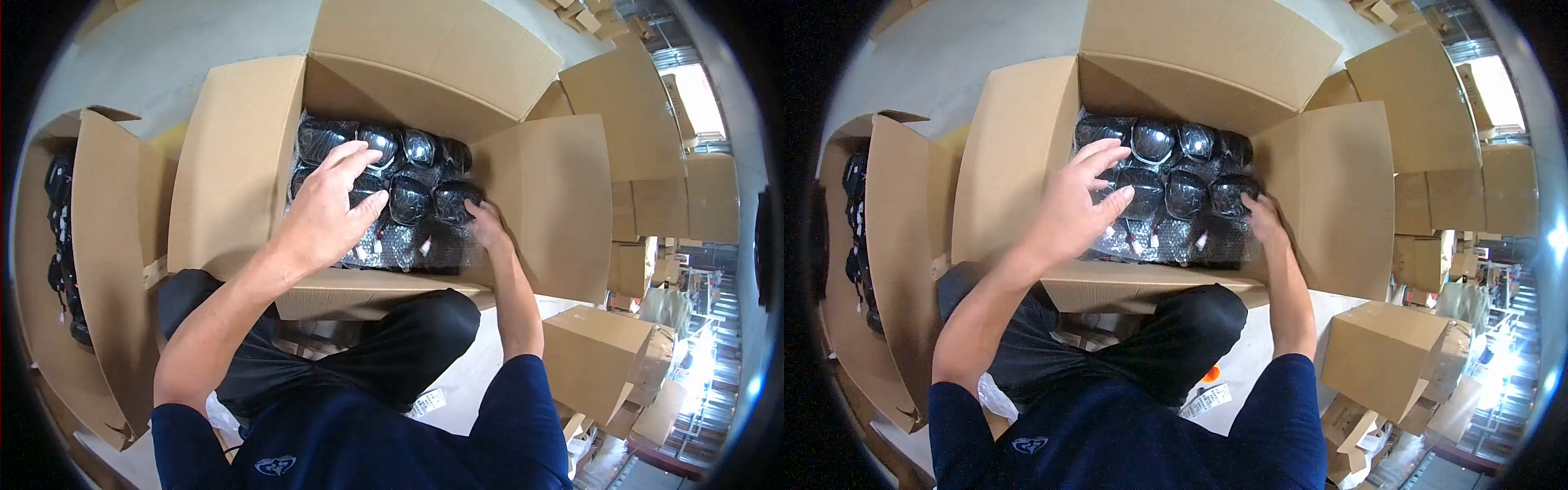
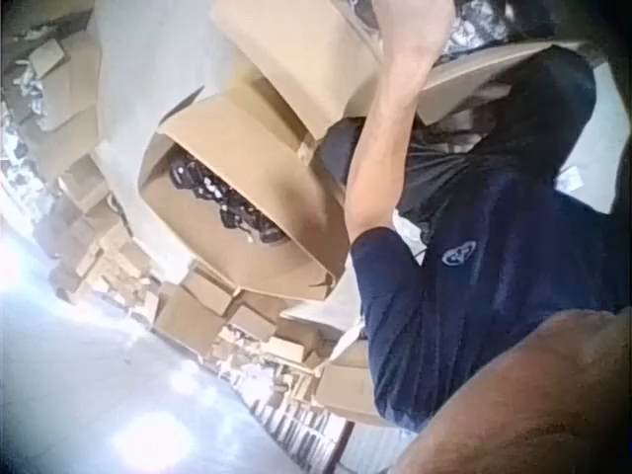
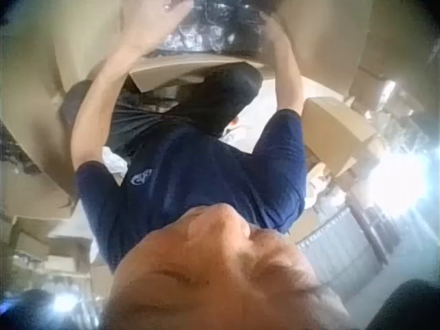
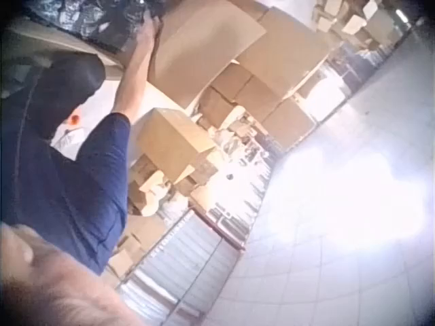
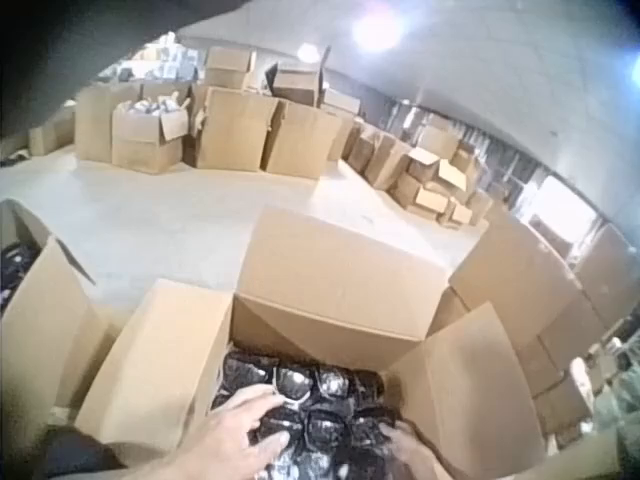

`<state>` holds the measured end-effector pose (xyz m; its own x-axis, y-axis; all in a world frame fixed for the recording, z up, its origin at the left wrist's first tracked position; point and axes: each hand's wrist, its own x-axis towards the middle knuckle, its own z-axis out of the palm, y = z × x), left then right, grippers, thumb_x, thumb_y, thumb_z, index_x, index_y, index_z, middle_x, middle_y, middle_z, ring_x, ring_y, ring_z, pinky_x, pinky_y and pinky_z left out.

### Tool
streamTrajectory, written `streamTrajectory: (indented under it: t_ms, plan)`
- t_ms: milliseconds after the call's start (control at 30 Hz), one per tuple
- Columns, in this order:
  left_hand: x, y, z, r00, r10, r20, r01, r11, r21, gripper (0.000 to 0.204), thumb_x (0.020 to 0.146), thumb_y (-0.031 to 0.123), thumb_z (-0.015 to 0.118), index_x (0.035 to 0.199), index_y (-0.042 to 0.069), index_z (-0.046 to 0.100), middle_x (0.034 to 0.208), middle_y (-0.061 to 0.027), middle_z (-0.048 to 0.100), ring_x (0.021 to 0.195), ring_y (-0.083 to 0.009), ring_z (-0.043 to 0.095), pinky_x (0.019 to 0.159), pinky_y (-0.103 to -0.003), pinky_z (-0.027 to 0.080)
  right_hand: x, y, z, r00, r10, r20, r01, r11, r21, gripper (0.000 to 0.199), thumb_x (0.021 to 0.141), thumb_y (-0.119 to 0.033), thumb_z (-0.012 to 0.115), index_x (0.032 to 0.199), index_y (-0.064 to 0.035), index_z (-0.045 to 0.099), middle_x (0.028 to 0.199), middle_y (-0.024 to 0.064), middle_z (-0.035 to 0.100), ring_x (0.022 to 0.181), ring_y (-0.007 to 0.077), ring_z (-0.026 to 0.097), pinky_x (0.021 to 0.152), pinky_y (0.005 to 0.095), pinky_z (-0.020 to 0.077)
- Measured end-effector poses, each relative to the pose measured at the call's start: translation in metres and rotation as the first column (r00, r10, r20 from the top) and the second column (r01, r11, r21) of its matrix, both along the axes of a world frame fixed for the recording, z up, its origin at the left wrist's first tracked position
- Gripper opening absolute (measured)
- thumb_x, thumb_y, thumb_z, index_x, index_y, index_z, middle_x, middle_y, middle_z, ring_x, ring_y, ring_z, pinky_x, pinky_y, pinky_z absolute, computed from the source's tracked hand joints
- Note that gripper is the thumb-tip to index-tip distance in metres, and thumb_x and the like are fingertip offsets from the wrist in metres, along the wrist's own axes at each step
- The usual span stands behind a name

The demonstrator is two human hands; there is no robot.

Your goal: The person packs plastic-wrapped components into cardboard boxes by hand, adding bubble wrap for shipping.

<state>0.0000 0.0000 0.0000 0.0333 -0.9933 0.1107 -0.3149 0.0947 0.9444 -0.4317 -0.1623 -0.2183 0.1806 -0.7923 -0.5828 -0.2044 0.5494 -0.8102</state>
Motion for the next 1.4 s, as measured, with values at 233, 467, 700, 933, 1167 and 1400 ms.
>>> streamTrajectory:
  t_ms: [233, 467, 700, 933, 1167, 1400]
  plan:
    - [0.012, 0.002, 0.002, 0.998, 0.057, 0.03, -0.059, 0.996, 0.062, 0.049, 0.09, 0.017, 0.069, 0.132, -0.007, 0.058, 0.145, -0.0258, 0.051, 0.133, -0.0406, 0.052, 0.111, -0.043, 0.042, 0.075, 0.026, 0.016, 0.347, -0.023, -0.938, -0.396, 0.903, -0.168, 0.046, 0.089, -0.026, 0.073, 0.124, 0.0013, 0.063, 0.121, 0.0249, 0.067, 0.114, 0.044, 0.062, 0.098, 0.0465, 0.0508]
    - [0.0, 0.01, -0.009, 0.973, 0.054, 0.223, -0.021, 0.989, -0.148, 0.051, 0.088, 0.025, 0.068, 0.131, -0.002, 0.059, 0.143, -0.0231, 0.05, 0.133, -0.0389, 0.049, 0.11, -0.046, 0.044, 0.068, 0.026, 0.013, 0.48, 0.331, -0.813, -0.798, 0.55, -0.247, 0.063, 0.085, -0.019, 0.072, 0.141, 0.0031, 0.052, 0.141, 0.0283, 0.053, 0.131, 0.0434, 0.051, 0.112, 0.0482, 0.0401]
    - [0.11, 0.059, 0.05, 0.992, 0.071, 0.107, -0.036, 0.955, -0.295, 0.038, 0.088, 0.018, 0.066, 0.118, -0.005, 0.066, 0.119, -0.0237, 0.065, 0.116, -0.0385, 0.061, 0.102, -0.044, 0.049, 0.007, 0.046, 0.004, 0.433, 0.396, -0.81, -0.84, 0.504, -0.203, 0.054, 0.088, -0.021, 0.068, 0.13, 0.0111, 0.056, 0.111, 0.0256, 0.069, 0.102, 0.0314, 0.068, 0.089, 0.0416, 0.0525]
    - [0.405, 0.184, 0.019, 0.517, 0.835, 0.19, -0.785, 0.551, -0.282, 0.029, 0.094, 0.023, 0.063, 0.106, -0.002, 0.073, 0.099, -0.0155, 0.076, 0.085, -0.0221, 0.072, 0.078, -0.033, 0.056, 0.011, 0.091, 0.073, 0.493, 0.514, -0.702, -0.799, 0.587, -0.131, 0.028, 0.087, -0.017, 0.071, 0.105, 0.0037, 0.07, 0.08, 0.0126, 0.069, 0.072, 0.0153, 0.059, 0.065, 0.0329, 0.0484]
    - [0.512, 0.334, -0.18, 0.141, 0.785, 0.604, -0.957, -0.047, 0.285, 0.074, 0.086, 0.064, 0.067, 0.117, -0.003, 0.07, 0.119, -0.0266, 0.069, 0.113, -0.0377, 0.066, 0.096, -0.043, 0.052, 0.129, 0.154, 0.15, 0.775, 0.385, -0.502, -0.527, 0.831, -0.177, 0.02, 0.101, -0.013, 0.061, 0.089, 0.0016, 0.066, 0.076, 0.0039, 0.062, 0.072, 0.0137, 0.056, 0.07, 0.0282, 0.0481]
    - [0.453, 0.293, -0.183, 0.283, 0.947, 0.15, -0.895, 0.205, 0.395, 0.088, 0.075, 0.066, 0.077, 0.128, -0.003, 0.066, 0.129, -0.0246, 0.066, 0.12, -0.0317, 0.064, 0.103, -0.039, 0.049, 0.111, 0.154, 0.137, 0.787, 0.312, -0.531, -0.476, 0.856, -0.202, 0.014, 0.098, -0.01, 0.064, 0.094, 0.0022, 0.07, 0.079, 0.0029, 0.064, 0.075, 0.0127, 0.058, 0.069, 0.0281, 0.0487]
